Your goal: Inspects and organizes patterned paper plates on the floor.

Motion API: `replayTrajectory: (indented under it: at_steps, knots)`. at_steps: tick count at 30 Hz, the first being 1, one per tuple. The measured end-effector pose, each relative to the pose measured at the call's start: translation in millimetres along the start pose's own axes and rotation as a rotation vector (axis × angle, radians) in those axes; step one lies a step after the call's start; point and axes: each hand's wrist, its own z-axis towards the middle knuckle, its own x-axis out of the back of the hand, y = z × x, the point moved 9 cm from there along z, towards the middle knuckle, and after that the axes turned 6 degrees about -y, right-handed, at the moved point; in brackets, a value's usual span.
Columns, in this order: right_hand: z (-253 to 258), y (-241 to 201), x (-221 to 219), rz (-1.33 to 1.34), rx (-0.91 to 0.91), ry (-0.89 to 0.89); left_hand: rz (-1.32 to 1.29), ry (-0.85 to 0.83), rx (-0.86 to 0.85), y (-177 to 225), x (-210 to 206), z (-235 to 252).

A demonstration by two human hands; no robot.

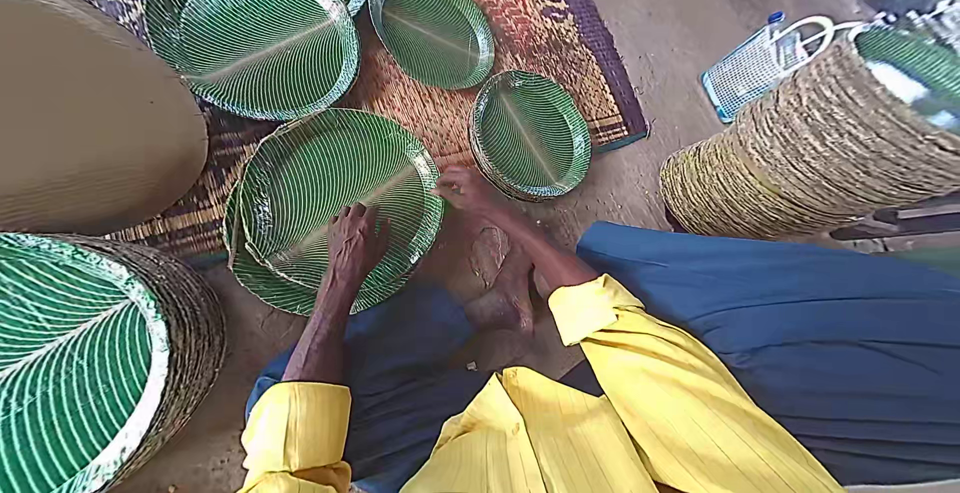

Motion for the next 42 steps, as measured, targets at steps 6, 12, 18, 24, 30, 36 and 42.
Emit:
replayTrajectory:
  at_steps: [6,12,18,24,30,36,42]
  knots:
    - [-25,105,80,-0.113,-0.538,0.264,-0.004,-0.045,0.061,-3,2,-4]
    - [-24,137,61,-0.115,-0.657,0.097,-0.097,0.23,-0.125,3,12,-4]
    - [-27,140,62,-0.029,-0.706,0.145,-0.117,0.258,-0.152,0,12,-4]
    - [-33,149,64,0.002,-0.713,0.15,-0.128,0.181,-0.113,-2,7,0]
    - [-30,113,95,-0.183,-0.659,0.344,-0.127,0.209,-0.142,0,7,-1]
    - [4,-61,68,-0.274,0.132,0.445,-0.125,0.796,-0.458,28,53,-46]
    - [-14,-127,-114,-0.179,0.503,-0.281,-0.053,0.633,-0.41,25,42,-37]
